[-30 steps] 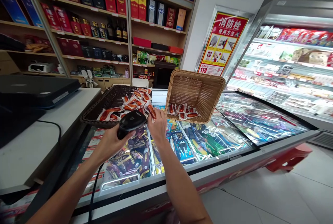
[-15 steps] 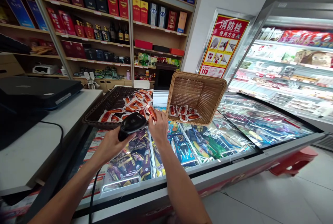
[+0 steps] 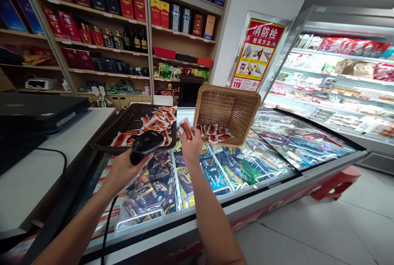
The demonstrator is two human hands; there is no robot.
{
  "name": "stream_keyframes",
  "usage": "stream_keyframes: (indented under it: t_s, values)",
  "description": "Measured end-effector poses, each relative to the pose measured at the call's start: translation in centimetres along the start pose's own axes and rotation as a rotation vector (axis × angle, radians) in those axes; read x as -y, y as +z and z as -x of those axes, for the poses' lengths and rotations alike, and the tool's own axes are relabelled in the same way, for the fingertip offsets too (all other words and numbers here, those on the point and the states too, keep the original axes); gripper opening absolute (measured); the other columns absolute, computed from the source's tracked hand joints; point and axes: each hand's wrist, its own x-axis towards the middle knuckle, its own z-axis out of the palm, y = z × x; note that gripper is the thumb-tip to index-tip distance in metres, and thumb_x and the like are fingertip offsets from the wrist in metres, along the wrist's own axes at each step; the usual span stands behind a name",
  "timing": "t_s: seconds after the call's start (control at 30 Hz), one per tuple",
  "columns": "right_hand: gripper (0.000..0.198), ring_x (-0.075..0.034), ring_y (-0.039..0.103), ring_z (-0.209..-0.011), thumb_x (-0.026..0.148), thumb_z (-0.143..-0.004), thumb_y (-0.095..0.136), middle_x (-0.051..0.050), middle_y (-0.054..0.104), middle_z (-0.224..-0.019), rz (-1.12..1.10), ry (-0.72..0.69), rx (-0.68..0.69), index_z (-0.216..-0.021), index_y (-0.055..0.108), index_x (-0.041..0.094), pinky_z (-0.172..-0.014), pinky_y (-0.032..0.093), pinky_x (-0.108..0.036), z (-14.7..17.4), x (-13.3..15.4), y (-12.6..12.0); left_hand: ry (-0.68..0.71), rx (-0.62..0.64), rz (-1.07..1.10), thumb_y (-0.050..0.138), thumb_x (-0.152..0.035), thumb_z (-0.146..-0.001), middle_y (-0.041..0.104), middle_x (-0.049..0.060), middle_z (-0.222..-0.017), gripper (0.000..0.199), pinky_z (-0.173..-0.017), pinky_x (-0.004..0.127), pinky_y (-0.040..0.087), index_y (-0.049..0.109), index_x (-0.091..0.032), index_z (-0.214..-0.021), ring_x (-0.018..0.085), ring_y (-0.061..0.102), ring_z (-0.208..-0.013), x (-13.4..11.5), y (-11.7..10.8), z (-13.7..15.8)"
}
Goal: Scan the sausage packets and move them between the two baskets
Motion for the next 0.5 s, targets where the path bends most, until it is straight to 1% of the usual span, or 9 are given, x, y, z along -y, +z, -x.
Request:
stream_keyframes:
  t_s: [0.1,0.17,0.23,0.3,0.37,0.4,0.47,0.5]
  values:
    - [0.037,-0.027,0.066,-0.085,0.042,-0.087,0.058,-0.013,0.070,-0.100,-0.016,0.198,-0.195,-0.116,0.059,0.018,-0.076,0.053,-0.039,-1.6,-3.6,0.4,-0.048,-0.034,-0.006,0.071,-0.066,-0.074,0.067,0.005,-0.058,0.044,-0.054,0.030,0.042,0.062,-0.024,-0.073,0.026,0.065,-0.060,0.9,-0.4,-0.6]
    - [0.040,-0.026,0.064,-0.082,0.039,-0.086,0.056,-0.011,0.068,-0.098,-0.046,0.311,-0.284,-0.120,0.057,0.017,-0.071,0.053,-0.038,-2.6,-5.8,0.6,-0.083,-0.056,0.053,0.071,-0.067,-0.074,0.065,0.004,-0.056,0.045,-0.052,0.029,0.041,0.061,-0.023,-0.071,0.023,0.063,-0.055,1.5,-0.5,-1.1]
    - [0.043,-0.026,0.064,-0.084,0.037,-0.086,0.055,-0.010,0.067,-0.096,-0.058,0.389,-0.294,-0.123,0.057,0.016,-0.072,0.053,-0.039,-3.6,-6.9,0.6,-0.123,-0.080,0.113,0.073,-0.067,-0.073,0.065,0.004,-0.057,0.046,-0.049,0.029,0.041,0.061,-0.022,-0.072,0.021,0.060,-0.052,1.9,-0.7,-1.5]
    - [0.045,-0.028,0.065,-0.092,0.035,-0.088,0.055,-0.013,0.068,-0.102,-0.005,0.438,-0.248,-0.128,0.057,0.015,-0.079,0.054,-0.041,-4.5,-6.7,0.2,-0.175,-0.124,0.158,0.077,-0.065,-0.068,0.066,0.004,-0.059,0.047,-0.048,0.029,0.042,0.063,-0.020,-0.075,0.020,0.060,-0.051,2.2,-0.8,-1.8]
    - [0.048,-0.031,0.063,-0.110,0.031,-0.087,0.056,-0.019,0.066,-0.117,0.117,0.417,-0.214,-0.133,0.056,0.013,-0.094,0.052,-0.045,-5.0,-5.5,-0.2,-0.221,-0.175,0.198,0.078,-0.063,-0.066,0.069,0.005,-0.063,0.048,-0.048,0.029,0.043,0.066,-0.019,-0.079,0.020,0.062,-0.051,2.3,-1.1,-2.1]
    - [0.050,-0.034,0.059,-0.121,0.028,-0.087,0.056,-0.022,0.063,-0.127,0.191,0.372,-0.213,-0.135,0.055,0.012,-0.101,0.049,-0.047,-5.0,-4.6,-0.3,-0.239,-0.207,0.220,0.078,-0.062,-0.066,0.071,0.006,-0.065,0.049,-0.048,0.029,0.044,0.067,-0.018,-0.082,0.020,0.063,-0.052,2.4,-1.3,-2.3]
    - [0.051,-0.035,0.050,-0.135,0.023,-0.088,0.054,-0.023,0.056,-0.142,0.301,0.195,-0.224,-0.138,0.055,0.013,-0.111,0.041,-0.051,-4.7,-2.3,-0.1,-0.261,-0.281,0.255,0.078,-0.060,-0.069,0.074,0.007,-0.071,0.048,-0.048,0.028,0.046,0.068,-0.017,-0.087,0.020,0.064,-0.053,2.8,-1.8,-2.7]
    - [0.049,-0.035,0.047,-0.138,0.022,-0.089,0.052,-0.022,0.054,-0.145,0.328,0.090,-0.200,-0.137,0.056,0.014,-0.112,0.039,-0.052,-4.3,-1.1,0.3,-0.266,-0.319,0.258,0.077,-0.058,-0.070,0.074,0.008,-0.073,0.046,-0.048,0.028,0.046,0.068,-0.017,-0.088,0.020,0.064,-0.053,3.0,-2.1,-2.9]
